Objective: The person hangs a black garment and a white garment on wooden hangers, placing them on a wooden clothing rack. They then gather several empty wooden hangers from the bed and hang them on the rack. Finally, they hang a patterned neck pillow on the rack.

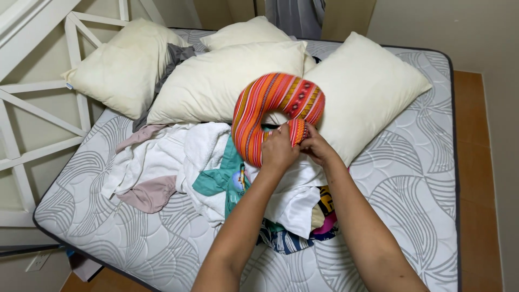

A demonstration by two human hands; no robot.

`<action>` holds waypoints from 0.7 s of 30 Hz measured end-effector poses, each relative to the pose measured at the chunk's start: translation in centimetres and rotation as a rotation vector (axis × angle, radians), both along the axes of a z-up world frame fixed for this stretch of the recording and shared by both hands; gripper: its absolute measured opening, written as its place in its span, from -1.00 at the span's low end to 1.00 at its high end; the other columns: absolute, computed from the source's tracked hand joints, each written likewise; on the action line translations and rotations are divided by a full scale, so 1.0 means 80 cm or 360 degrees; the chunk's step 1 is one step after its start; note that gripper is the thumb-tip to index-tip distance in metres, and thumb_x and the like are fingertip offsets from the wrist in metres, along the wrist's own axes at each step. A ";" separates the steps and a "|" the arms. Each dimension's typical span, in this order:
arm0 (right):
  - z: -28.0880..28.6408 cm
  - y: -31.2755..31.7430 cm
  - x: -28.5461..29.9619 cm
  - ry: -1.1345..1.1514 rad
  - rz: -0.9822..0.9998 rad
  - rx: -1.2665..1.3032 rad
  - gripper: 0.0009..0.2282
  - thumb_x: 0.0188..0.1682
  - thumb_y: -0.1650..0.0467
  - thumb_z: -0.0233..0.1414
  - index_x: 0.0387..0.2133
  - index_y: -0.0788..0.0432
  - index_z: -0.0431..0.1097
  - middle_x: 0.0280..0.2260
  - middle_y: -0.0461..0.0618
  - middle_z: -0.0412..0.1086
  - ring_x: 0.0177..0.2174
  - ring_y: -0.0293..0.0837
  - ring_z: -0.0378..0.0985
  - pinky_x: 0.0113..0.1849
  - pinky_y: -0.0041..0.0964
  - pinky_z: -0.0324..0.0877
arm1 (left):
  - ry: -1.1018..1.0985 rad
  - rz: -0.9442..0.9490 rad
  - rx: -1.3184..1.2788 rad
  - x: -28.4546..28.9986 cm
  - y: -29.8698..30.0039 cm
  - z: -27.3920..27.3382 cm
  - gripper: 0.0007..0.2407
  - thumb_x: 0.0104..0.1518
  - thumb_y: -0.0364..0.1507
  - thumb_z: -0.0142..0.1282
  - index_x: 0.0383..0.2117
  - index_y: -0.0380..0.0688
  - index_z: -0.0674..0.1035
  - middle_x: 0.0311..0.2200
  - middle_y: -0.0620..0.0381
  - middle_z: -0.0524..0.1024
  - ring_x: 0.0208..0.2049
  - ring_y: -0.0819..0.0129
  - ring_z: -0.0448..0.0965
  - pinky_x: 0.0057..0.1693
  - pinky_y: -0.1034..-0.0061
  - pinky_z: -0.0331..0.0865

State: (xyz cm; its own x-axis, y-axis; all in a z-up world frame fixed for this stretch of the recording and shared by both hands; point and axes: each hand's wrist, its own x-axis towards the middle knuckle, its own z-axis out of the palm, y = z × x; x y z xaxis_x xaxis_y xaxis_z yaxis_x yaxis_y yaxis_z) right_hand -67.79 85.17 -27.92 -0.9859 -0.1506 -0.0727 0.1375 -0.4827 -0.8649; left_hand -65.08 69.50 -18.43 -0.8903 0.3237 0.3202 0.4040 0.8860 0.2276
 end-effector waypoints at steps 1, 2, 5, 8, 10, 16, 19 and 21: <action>0.013 -0.002 0.011 0.0004 0.0004 0.0001 -0.17 -0.42 0.65 -0.05 0.32 0.13 0.10 -0.01 0.10 0.36 -0.14 -0.06 0.49 -0.13 -0.19 0.38 | 0.0004 0.0004 0.0001 0.018 -0.003 0.015 -0.53 -0.14 -0.30 0.35 -0.08 -0.19 0.49 -0.24 -0.21 0.57 -0.19 -0.14 0.61 -0.12 0.00 0.50; 0.025 -0.004 0.023 -0.0103 0.0042 -0.0327 -0.27 -0.40 0.60 -0.04 0.23 0.18 0.18 -0.08 0.08 0.43 -0.18 -0.08 0.52 -0.13 -0.19 0.45 | -0.0119 0.0072 0.0171 0.037 -0.007 0.029 -0.46 -0.13 -0.32 0.34 0.04 -0.16 0.44 -0.23 -0.25 0.56 -0.19 -0.19 0.60 -0.09 -0.01 0.48; -0.057 0.004 -0.012 -0.0110 0.0063 -0.0921 -0.52 -0.15 0.53 0.05 0.13 0.38 0.34 -0.24 0.05 0.45 -0.28 -0.09 0.50 -0.17 -0.20 0.49 | -0.0238 0.0193 0.0431 0.078 -0.019 0.055 -0.42 -0.11 -0.34 0.29 0.16 -0.11 0.42 -0.22 -0.28 0.56 -0.19 -0.22 0.60 -0.05 -0.02 0.46; -0.030 -0.021 -0.012 -0.0173 -0.0162 -0.1063 -0.76 0.03 0.49 0.08 -0.08 0.43 0.42 -0.31 0.08 0.44 -0.31 -0.06 0.51 -0.16 -0.17 0.49 | -0.0094 0.0213 0.0599 0.111 -0.030 0.066 -0.50 -0.09 -0.38 0.23 0.09 -0.11 0.49 -0.21 -0.24 0.59 -0.18 -0.18 0.61 -0.03 0.00 0.46; 0.025 -0.046 0.002 -0.0323 -0.0350 -0.0935 -0.87 -0.02 0.47 0.04 -0.27 0.34 0.42 -0.30 0.11 0.47 -0.28 -0.04 0.57 -0.12 -0.13 0.54 | 0.0057 0.0192 0.0670 0.135 -0.038 0.074 -0.55 -0.09 -0.40 0.21 0.03 -0.12 0.54 -0.21 -0.21 0.60 -0.18 -0.16 0.61 -0.02 0.01 0.46; 0.072 -0.095 -0.010 -0.0648 -0.0310 -0.1145 -0.86 0.00 0.45 0.02 -0.28 0.35 0.35 -0.36 0.17 0.43 -0.44 -0.01 0.55 -0.33 -0.20 0.54 | 0.0335 0.0178 0.0750 0.215 -0.065 0.119 -0.61 -0.04 -0.47 0.14 0.00 -0.25 0.52 -0.24 -0.19 0.59 -0.23 -0.14 0.61 -0.07 0.09 0.50; 0.057 -0.117 -0.039 -0.0532 0.0006 -0.1058 -0.86 0.01 0.56 -0.02 -0.19 0.42 0.29 -0.33 0.20 0.37 -0.45 -0.02 0.50 -0.38 -0.25 0.54 | 0.0647 0.0182 0.0732 0.241 -0.091 0.130 -0.63 -0.06 -0.49 0.14 -0.05 -0.26 0.52 -0.18 -0.21 0.59 -0.22 -0.17 0.60 -0.04 0.08 0.49; 0.127 -0.148 -0.005 -0.0146 -0.0147 -0.0828 -0.71 -0.13 0.67 -0.10 -0.13 0.28 0.29 -0.28 0.13 0.39 -0.50 -0.13 0.44 -0.48 -0.33 0.42 | 0.0711 0.0364 0.0912 0.249 -0.115 0.135 -0.67 0.04 -0.51 0.12 -0.03 -0.24 0.52 -0.16 -0.21 0.59 -0.17 -0.16 0.62 0.00 0.11 0.50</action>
State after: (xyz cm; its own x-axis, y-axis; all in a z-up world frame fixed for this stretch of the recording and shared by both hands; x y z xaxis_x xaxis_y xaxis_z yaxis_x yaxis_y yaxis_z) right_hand -68.20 73.31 -17.74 -0.9899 -0.1029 -0.0980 0.1382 -0.8580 -0.4947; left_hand -45.14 60.34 -7.67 -0.6613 -0.1788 0.7285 0.3861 0.7515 0.5350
